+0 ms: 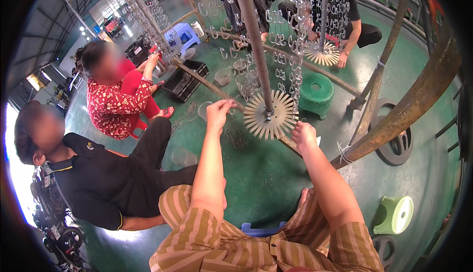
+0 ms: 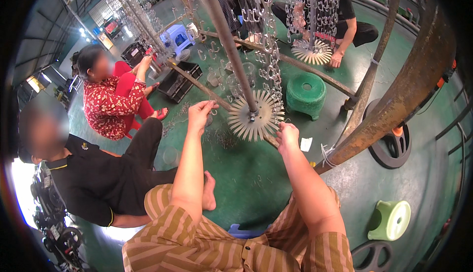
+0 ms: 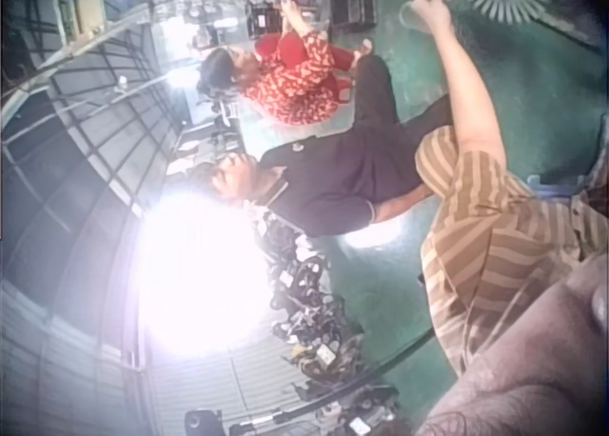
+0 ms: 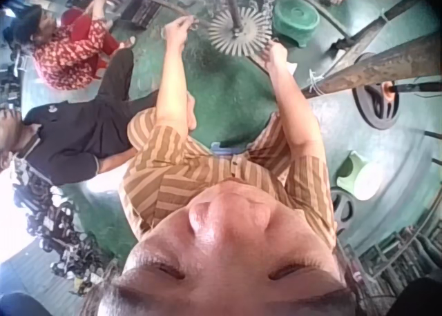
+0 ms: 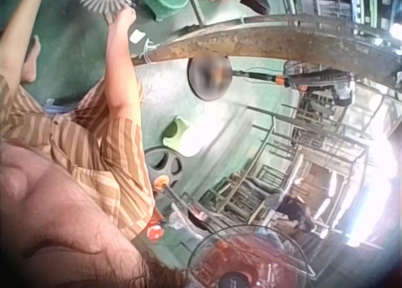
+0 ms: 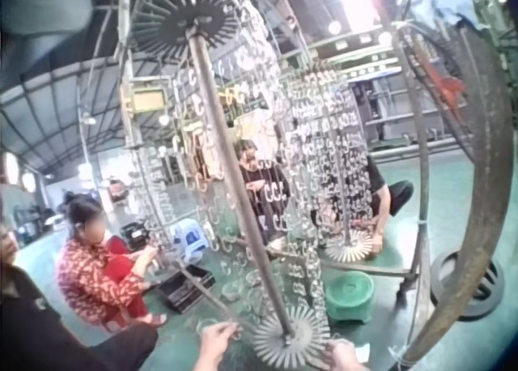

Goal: The person attaches small metal hooks to a circular metal plate on a vertical rack by hand. They pick up individual hooks from a central pile and slide them into the slots around the edge of the plate.

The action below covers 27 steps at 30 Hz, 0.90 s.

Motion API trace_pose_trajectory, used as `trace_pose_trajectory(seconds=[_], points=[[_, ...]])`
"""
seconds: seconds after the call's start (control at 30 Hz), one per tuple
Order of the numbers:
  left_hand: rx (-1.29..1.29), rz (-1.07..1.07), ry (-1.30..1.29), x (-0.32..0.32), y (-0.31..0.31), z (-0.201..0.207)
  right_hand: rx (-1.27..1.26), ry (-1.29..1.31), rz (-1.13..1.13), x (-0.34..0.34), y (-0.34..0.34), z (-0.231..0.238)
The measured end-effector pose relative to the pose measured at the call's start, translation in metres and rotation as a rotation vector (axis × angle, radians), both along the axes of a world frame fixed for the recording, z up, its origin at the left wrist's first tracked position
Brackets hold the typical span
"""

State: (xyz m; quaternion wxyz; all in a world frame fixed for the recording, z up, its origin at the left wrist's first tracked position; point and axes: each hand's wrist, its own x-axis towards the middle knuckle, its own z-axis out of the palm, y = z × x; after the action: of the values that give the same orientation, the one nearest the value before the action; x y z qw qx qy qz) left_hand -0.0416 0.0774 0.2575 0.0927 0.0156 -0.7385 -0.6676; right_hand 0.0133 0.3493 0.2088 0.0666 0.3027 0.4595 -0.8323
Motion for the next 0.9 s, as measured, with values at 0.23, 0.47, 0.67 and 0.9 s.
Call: trace_pose_trajectory(seconds=[0.23, 0.47, 0.67, 0.9], points=[[0.039, 0.010, -0.035, 0.007, -0.013, -0.020, 0.059, -0.043, 0.043, 0.003, 0.004, 0.006], [0.046, 0.037, -0.013, 0.011, -0.018, -0.016, 0.061, -0.049, 0.009, 0.005, 0.006, 0.007], [0.020, -0.011, 0.074, 0.011, 0.001, 0.015, 0.095, -0.058, -0.005, 0.010, 0.009, 0.015], [0.094, -0.087, 0.155, -0.010, 0.017, 0.027, 0.160, -0.072, -0.047, 0.009, 0.018, 0.009]])
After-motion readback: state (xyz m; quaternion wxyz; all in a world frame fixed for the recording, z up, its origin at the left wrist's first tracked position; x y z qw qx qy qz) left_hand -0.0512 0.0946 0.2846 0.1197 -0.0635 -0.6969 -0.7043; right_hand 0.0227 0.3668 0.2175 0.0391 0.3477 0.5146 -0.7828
